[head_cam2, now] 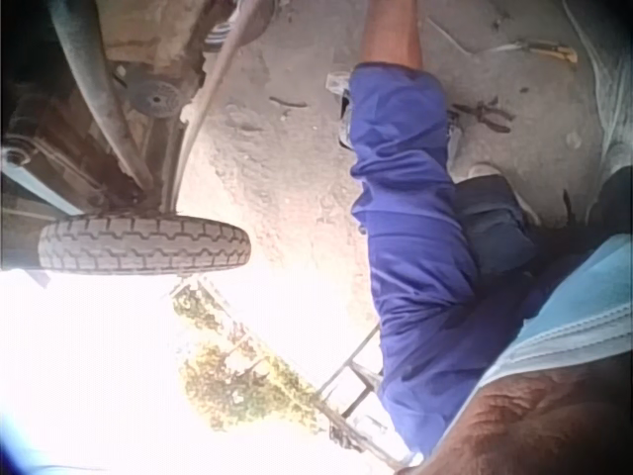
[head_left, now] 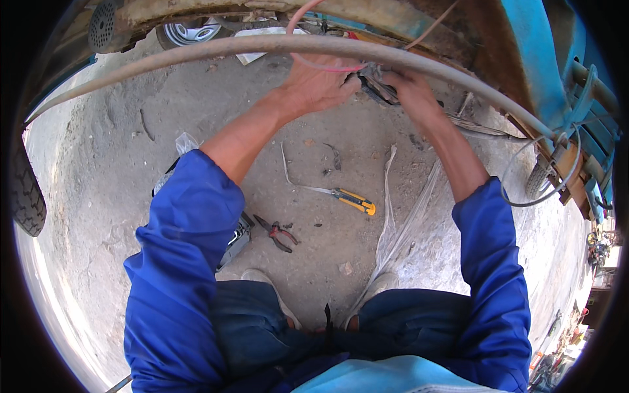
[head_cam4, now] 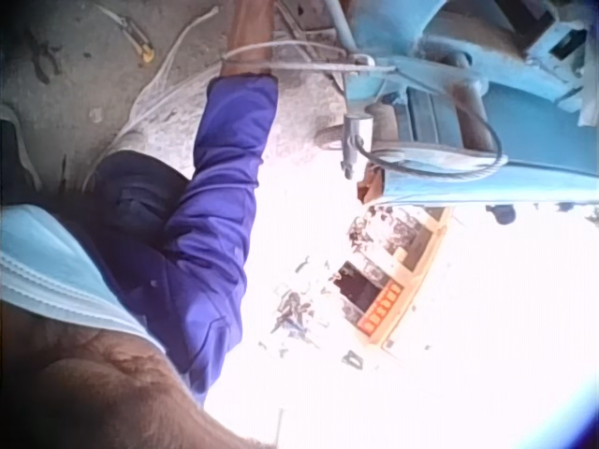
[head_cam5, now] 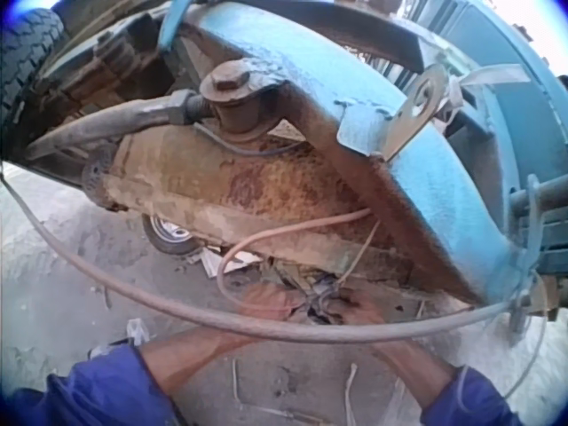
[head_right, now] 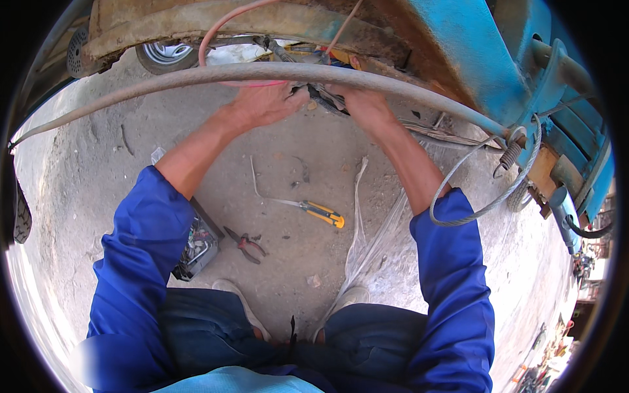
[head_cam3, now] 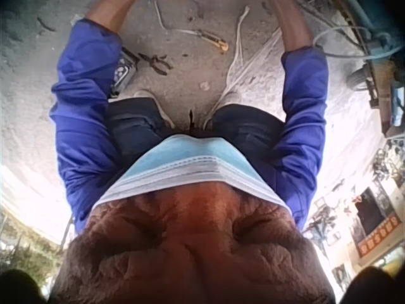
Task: The person works under a blue three-wheeled vehicle, using a utility knife and pliers to strip and cut wires. They manipulate the exposed wires and connect them to a component under the vehicle frame.
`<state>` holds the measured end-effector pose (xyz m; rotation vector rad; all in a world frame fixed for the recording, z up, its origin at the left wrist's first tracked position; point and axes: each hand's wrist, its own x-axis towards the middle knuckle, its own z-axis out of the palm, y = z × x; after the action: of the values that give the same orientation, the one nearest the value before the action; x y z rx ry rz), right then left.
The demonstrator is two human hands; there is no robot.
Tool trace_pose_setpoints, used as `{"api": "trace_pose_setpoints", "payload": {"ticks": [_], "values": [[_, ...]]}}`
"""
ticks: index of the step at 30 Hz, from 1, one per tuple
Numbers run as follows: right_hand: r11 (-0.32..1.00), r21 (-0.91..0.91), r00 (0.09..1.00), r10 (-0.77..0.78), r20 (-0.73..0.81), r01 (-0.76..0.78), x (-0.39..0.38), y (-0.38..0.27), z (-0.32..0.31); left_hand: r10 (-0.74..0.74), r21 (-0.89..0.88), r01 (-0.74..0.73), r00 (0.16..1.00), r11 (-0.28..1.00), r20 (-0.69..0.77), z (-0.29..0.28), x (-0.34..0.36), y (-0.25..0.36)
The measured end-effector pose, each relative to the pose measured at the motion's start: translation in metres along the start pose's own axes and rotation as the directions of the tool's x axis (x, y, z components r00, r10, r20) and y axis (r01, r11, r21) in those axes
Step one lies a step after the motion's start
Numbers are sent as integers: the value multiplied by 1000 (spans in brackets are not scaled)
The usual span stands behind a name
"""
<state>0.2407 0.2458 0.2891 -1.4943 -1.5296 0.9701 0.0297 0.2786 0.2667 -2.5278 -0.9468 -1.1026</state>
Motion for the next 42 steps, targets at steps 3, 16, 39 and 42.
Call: {"api": "trace_pose_setpoints", "payload": {"ticks": [3,16,39,42], "values": [[999,13,999,37,11,-38,2,0,-1,-119,-155,154,970,976,214,-5,-1,-5],[992,-122,996,34,83,-24,-1,3,-9,-513,-585,670,736,457,442,8,-9,20],[983,-176,998,-35,56,45,0,29,-8,-611,-258,669,742,697,276,12,-15,9],[972,-234,998,15,58,-1,0,26,-9,-547,-362,638,770,680,329,-8,-11,5]]}}
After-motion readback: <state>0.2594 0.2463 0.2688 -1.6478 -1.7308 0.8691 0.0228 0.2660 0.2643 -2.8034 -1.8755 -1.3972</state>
